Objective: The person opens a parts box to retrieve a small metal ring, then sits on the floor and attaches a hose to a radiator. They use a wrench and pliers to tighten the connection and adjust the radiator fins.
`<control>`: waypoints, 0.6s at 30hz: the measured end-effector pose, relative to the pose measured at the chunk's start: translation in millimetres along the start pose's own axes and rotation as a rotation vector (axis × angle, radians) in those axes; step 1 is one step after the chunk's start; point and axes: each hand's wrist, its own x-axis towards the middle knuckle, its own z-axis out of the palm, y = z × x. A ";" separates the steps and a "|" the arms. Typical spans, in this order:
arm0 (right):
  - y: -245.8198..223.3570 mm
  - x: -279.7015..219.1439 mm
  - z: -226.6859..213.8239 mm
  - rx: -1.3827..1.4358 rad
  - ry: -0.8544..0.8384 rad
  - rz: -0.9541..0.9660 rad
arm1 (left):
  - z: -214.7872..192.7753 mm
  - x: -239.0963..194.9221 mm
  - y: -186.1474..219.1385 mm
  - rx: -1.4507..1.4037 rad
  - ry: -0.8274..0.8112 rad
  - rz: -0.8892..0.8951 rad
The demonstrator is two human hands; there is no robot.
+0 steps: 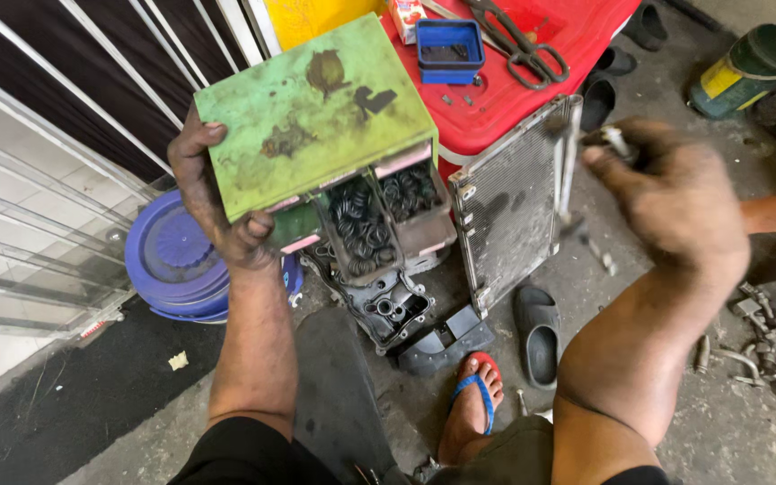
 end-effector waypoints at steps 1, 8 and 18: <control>5.5 1.1 -1.8 0.098 0.020 -0.010 | -0.5 1.8 2.2 -0.006 -0.010 0.006; 12.8 -2.1 -8.8 0.459 0.299 0.086 | 1.0 0.6 11.2 -0.066 0.017 -0.037; 17.2 -7.1 -11.1 0.411 0.313 0.118 | 10.6 -2.0 3.7 -0.109 0.015 -0.100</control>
